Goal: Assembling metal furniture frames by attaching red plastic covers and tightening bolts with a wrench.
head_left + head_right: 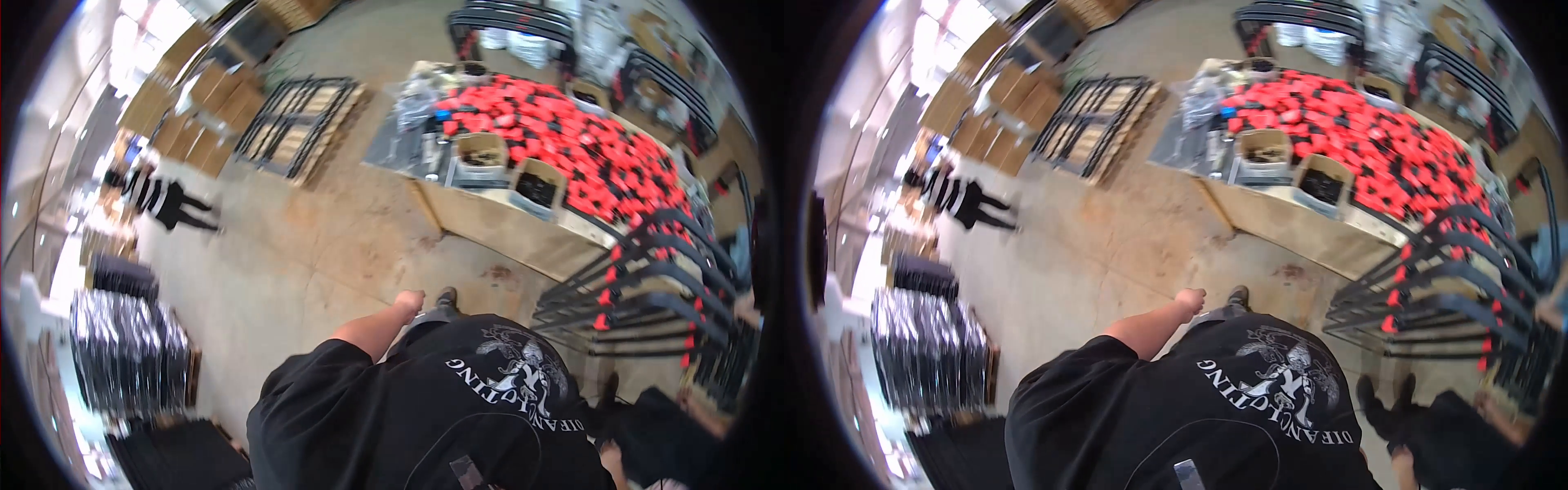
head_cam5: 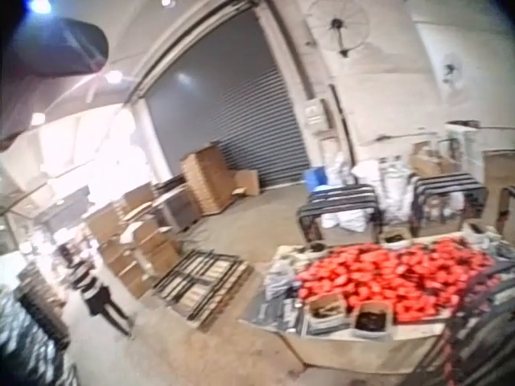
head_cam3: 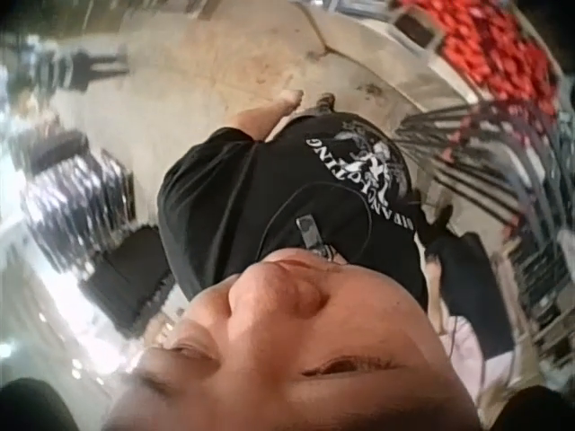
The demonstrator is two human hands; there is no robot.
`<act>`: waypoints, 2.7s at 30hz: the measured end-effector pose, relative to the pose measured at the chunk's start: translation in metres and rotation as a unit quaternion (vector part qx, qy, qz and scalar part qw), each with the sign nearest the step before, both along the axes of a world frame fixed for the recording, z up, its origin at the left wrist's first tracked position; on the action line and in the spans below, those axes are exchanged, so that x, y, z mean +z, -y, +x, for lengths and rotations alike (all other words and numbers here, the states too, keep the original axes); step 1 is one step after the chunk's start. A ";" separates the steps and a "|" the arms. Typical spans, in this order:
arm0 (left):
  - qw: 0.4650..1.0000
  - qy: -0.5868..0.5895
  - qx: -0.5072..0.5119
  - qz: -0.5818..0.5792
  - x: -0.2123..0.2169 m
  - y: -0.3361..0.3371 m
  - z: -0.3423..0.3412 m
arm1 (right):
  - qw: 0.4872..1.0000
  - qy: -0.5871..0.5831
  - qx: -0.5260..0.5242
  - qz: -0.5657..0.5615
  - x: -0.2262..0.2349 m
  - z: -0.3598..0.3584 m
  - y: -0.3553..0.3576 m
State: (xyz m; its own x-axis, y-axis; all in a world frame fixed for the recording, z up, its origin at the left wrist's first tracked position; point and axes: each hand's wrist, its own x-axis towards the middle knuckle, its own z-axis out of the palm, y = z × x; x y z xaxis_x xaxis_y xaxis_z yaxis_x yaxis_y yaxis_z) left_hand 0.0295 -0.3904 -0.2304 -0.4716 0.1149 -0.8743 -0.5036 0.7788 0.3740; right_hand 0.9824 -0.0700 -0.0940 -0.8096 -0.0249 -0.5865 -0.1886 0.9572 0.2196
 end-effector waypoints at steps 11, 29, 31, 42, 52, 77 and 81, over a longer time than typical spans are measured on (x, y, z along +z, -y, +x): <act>0.927 -0.096 -0.346 -0.105 0.093 0.098 -0.081 | 0.727 -0.171 -0.496 -0.444 -0.099 -0.502 -0.024; 0.986 -0.154 0.027 -0.059 0.097 0.258 -0.296 | 0.755 -0.099 -0.541 -0.356 0.039 -1.016 0.081; 0.988 -0.112 0.054 -0.089 0.072 0.291 -0.301 | 0.807 -0.130 -0.451 -0.359 0.013 -1.076 0.070; 0.976 -0.099 -0.133 -0.141 0.136 0.382 -0.443 | 0.751 -0.086 -0.315 -0.574 0.052 -1.559 0.185; 0.962 -0.067 -0.165 -0.206 0.145 0.462 -0.628 | 0.883 0.039 -0.032 -0.466 -0.024 -1.803 0.317; 0.946 -0.270 0.181 -0.005 0.102 0.541 -1.400 | 0.968 0.141 -0.150 -0.143 -0.173 -2.034 0.268; 0.976 -0.185 0.034 0.106 0.148 0.528 -1.425 | 0.966 0.181 -0.089 -0.161 -0.153 -2.187 0.313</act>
